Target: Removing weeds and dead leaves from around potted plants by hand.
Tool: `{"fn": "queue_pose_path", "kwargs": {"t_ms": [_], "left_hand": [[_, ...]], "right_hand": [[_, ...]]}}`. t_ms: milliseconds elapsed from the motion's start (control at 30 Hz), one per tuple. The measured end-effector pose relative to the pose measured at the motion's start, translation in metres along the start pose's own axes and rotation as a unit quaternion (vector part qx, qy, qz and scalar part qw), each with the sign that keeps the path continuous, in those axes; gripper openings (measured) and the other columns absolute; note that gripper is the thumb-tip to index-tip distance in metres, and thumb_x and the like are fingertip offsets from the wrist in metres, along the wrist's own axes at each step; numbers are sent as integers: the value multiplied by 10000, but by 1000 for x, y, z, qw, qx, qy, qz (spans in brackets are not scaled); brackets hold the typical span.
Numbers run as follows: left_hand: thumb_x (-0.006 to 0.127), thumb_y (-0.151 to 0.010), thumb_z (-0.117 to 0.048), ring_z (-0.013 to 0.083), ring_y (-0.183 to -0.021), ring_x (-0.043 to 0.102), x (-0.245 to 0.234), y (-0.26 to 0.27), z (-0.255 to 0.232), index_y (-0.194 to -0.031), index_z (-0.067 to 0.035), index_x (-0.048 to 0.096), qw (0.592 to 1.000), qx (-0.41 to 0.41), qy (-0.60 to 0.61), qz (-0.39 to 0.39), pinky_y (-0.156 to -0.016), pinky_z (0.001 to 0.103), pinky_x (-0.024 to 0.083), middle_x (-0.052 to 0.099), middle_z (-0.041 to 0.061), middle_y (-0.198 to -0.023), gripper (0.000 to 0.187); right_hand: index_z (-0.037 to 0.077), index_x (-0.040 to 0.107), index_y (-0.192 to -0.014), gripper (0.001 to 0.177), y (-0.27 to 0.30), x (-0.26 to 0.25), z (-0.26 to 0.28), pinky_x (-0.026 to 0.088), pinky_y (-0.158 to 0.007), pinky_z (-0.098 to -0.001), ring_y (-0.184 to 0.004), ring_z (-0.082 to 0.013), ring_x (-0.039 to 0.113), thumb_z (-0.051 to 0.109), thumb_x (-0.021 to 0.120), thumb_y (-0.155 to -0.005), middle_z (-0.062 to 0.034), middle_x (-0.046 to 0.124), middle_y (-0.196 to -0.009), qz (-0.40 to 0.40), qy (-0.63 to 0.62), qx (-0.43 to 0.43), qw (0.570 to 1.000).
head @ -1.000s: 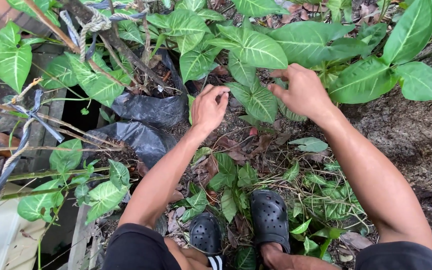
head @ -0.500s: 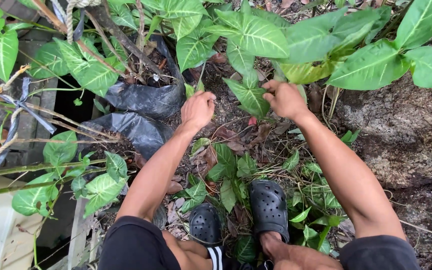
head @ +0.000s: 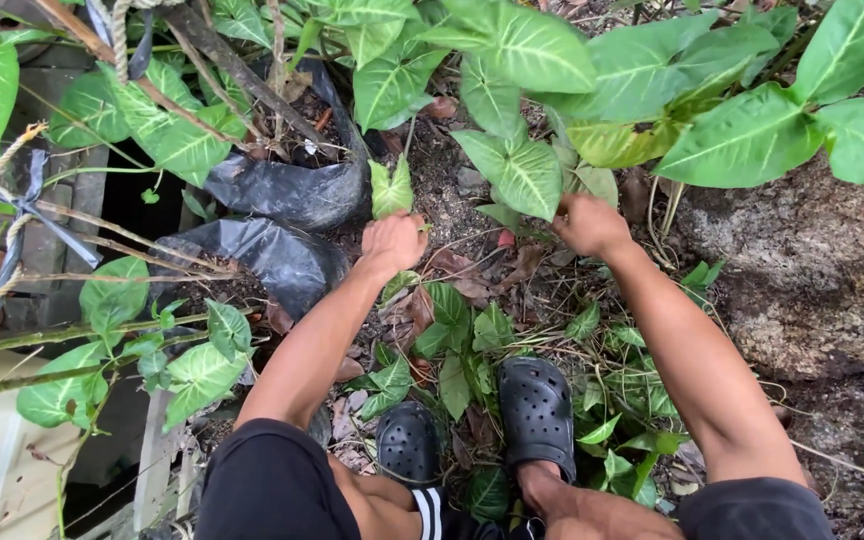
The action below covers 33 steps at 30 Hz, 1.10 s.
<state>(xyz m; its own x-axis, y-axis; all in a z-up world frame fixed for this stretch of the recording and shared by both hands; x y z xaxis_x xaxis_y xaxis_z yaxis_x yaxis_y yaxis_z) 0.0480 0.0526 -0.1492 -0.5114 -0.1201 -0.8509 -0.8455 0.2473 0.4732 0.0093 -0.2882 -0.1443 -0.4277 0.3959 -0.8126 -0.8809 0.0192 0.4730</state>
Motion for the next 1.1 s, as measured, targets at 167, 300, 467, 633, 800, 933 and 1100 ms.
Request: {"fn": "queue_pose_path", "kwargs": {"t_ms": [167, 300, 467, 633, 800, 933, 1100], "left_hand": [[573, -938, -307, 388, -1205, 667, 13, -2, 14, -1267, -244, 726, 1000, -4, -7, 12, -1047, 566, 498, 687, 106, -1298, 368], [573, -934, -361, 361, -1280, 602, 41, -11, 31, -1284, -208, 696, 998, 25, -58, 31, -1077, 567, 452, 651, 84, -1341, 401], [610, -903, -409, 339, -1370, 489, 18, 7, 19, -1323, -220, 667, 991, 35, -120, 46, -1139, 561, 365, 572, 64, -1432, 464], [580, -940, -362, 355, -1531, 229, 24, 9, 20, -1493, -236, 533, 977, 60, -207, -8, -1185, 540, 232, 313, 86, -1644, 570], [470, -1021, -126, 339, -1589, 93, -40, 65, -19, -1563, -186, 440, 957, 141, -247, -64, -1244, 533, 154, 157, 89, -1729, 547], [468, -1034, -98, 331, -1598, 22, -45, 71, -28, -1564, -170, 428, 944, 171, -274, -71, -1256, 537, 126, 107, 82, -1740, 536], [450, -1005, -90, 348, -1595, 23, -24, 54, -20, -1550, -186, 439, 947, 174, -259, -70, -1239, 574, 135, 98, 81, -1734, 554]], "right_hand": [[41, 578, -1442, 594, 13, 22, 9, 477, -1008, -709, -1349, -524, 498, 403, 581, -972, -284, 494, -1482, 36, 48, -20, 998], [156, 407, -1578, 674, 35, 28, 29, 340, -1099, -719, -1484, -428, 368, 429, 576, -985, -183, 427, -1587, 91, 120, -3, 989], [234, 408, -1583, 649, 25, 48, 16, 353, -1089, -677, -1418, -372, 479, 427, 555, -981, -118, 555, -1519, 122, 163, -1, 979], [274, 537, -1494, 536, 31, 36, 25, 387, -1080, -649, -1358, -350, 560, 450, 550, -988, -98, 608, -1475, 112, 154, 12, 982], [270, 528, -1502, 556, 37, 35, 26, 394, -1082, -651, -1393, -351, 517, 452, 553, -977, -93, 556, -1512, 99, 158, -4, 982], [243, 558, -1478, 535, 49, 27, 36, 389, -1085, -650, -1422, -348, 484, 436, 563, -979, -110, 527, -1519, 93, 173, 3, 981], [268, 545, -1492, 551, 38, 38, 20, 397, -1080, -651, -1417, -341, 490, 465, 544, -977, -93, 526, -1512, 92, 173, 0, 981]]}}
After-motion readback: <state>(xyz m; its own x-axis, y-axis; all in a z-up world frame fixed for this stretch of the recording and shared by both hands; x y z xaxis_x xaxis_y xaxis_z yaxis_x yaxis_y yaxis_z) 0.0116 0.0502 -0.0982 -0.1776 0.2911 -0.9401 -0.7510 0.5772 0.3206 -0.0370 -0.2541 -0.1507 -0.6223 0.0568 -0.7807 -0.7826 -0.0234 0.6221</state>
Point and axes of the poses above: each hand's wrist, its own y-axis away from the middle knuckle, its own x-axis out of the palm, z = x × y, the point moved 1 cm from there along -y, towards the middle knuckle
